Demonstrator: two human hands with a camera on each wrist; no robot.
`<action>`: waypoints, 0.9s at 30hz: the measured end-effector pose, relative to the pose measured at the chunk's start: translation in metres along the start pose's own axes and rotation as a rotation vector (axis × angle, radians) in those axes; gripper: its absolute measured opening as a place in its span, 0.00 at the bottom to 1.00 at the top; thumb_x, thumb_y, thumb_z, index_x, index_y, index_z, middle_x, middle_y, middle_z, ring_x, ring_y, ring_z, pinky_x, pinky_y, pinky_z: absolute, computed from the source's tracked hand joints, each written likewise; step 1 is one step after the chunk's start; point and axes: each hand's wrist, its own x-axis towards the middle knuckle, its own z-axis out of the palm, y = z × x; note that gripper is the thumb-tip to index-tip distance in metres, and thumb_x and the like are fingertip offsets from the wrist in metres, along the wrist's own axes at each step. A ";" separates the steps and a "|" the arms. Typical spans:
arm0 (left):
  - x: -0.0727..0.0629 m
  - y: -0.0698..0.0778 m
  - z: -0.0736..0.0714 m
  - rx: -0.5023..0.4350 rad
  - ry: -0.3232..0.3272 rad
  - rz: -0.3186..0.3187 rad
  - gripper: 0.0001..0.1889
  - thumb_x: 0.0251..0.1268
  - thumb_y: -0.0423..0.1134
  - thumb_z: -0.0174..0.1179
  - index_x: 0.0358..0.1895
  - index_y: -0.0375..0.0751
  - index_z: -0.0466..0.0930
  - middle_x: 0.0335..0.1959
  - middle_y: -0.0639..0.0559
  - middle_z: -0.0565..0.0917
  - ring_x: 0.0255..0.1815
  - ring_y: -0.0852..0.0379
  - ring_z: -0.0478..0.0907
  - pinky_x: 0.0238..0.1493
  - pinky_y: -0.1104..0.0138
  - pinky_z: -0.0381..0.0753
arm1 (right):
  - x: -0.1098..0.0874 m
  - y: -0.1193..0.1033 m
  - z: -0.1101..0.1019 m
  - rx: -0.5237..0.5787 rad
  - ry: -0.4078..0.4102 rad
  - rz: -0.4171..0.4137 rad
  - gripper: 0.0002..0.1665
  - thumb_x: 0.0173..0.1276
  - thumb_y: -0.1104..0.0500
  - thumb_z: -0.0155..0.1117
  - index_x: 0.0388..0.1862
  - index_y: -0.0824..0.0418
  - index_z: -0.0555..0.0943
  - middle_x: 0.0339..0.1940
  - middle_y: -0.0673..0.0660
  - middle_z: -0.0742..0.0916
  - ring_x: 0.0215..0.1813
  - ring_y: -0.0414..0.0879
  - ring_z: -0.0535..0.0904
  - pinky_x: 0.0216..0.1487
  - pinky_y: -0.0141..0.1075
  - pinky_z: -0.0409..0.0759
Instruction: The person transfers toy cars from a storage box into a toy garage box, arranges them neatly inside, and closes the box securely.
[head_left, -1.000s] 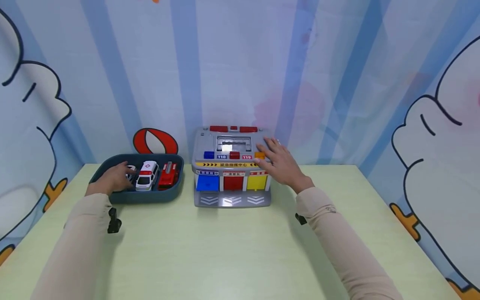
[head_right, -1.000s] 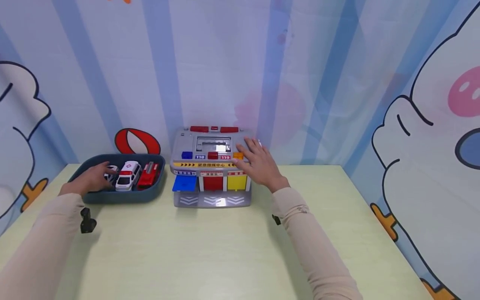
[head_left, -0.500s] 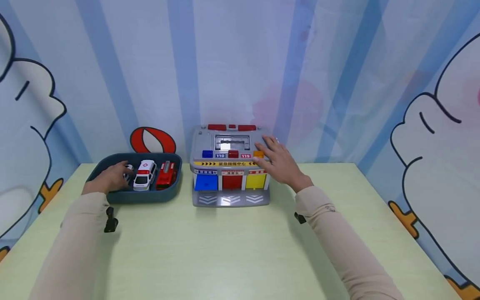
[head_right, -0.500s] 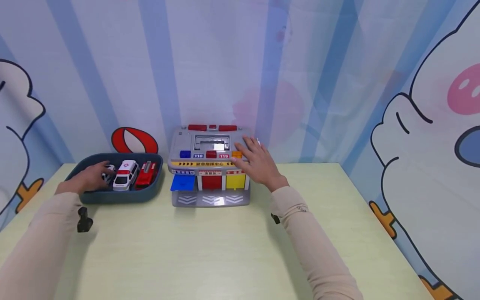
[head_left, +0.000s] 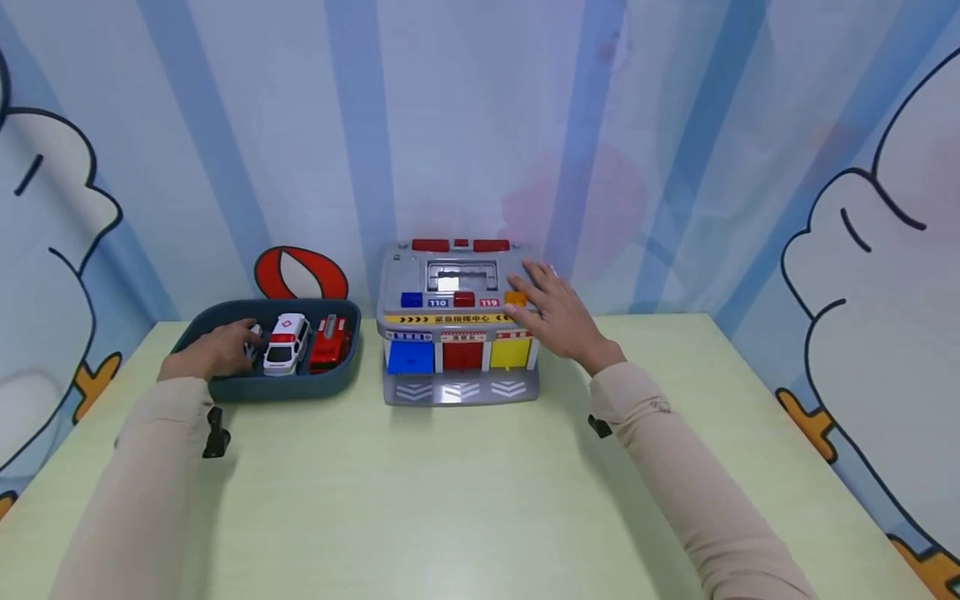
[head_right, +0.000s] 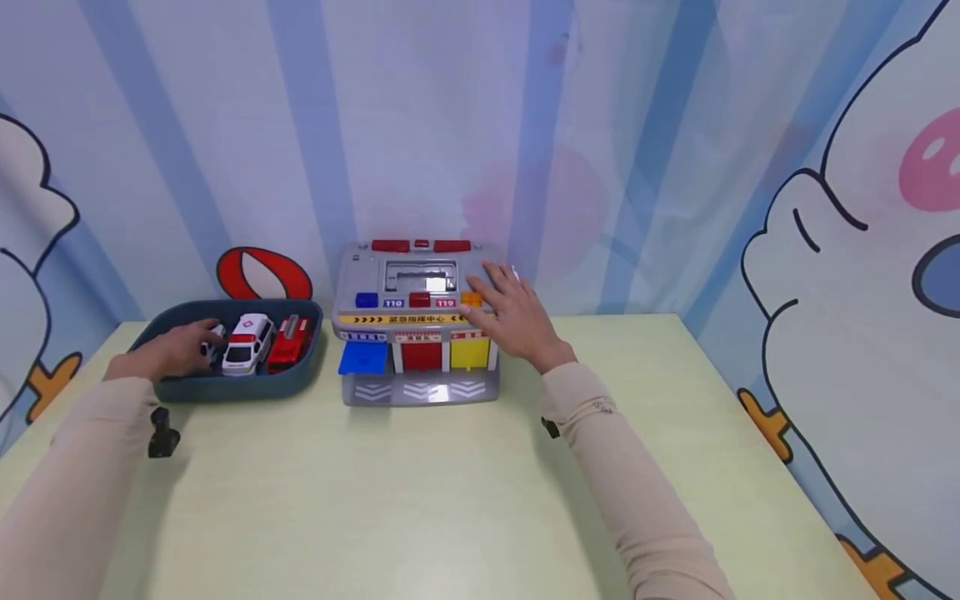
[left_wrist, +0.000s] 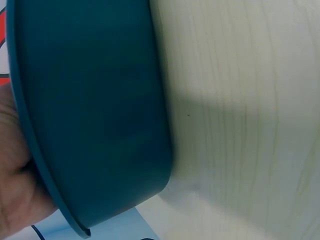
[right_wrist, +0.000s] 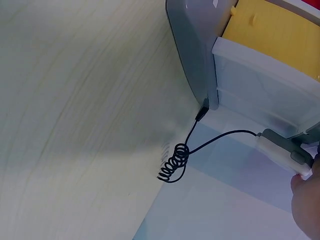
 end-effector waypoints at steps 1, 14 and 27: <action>0.000 0.000 -0.001 -0.006 -0.003 -0.002 0.28 0.63 0.30 0.62 0.66 0.25 0.70 0.75 0.20 0.49 0.73 0.19 0.48 0.70 0.29 0.54 | 0.000 0.000 0.000 0.001 0.002 0.001 0.42 0.75 0.31 0.42 0.81 0.48 0.56 0.85 0.53 0.52 0.85 0.55 0.39 0.83 0.56 0.41; -0.009 0.010 -0.009 -0.034 -0.040 -0.032 0.26 0.63 0.36 0.65 0.62 0.26 0.74 0.71 0.21 0.56 0.68 0.23 0.56 0.67 0.30 0.62 | 0.002 0.000 0.001 0.008 0.010 0.015 0.41 0.75 0.32 0.43 0.81 0.47 0.56 0.85 0.52 0.52 0.85 0.54 0.39 0.83 0.55 0.40; -0.016 0.008 -0.017 -0.061 0.051 -0.024 0.20 0.57 0.35 0.70 0.51 0.26 0.81 0.59 0.23 0.69 0.55 0.30 0.67 0.57 0.37 0.76 | 0.001 -0.002 0.001 0.018 0.003 0.028 0.42 0.74 0.32 0.43 0.81 0.46 0.56 0.85 0.52 0.51 0.85 0.54 0.39 0.83 0.55 0.41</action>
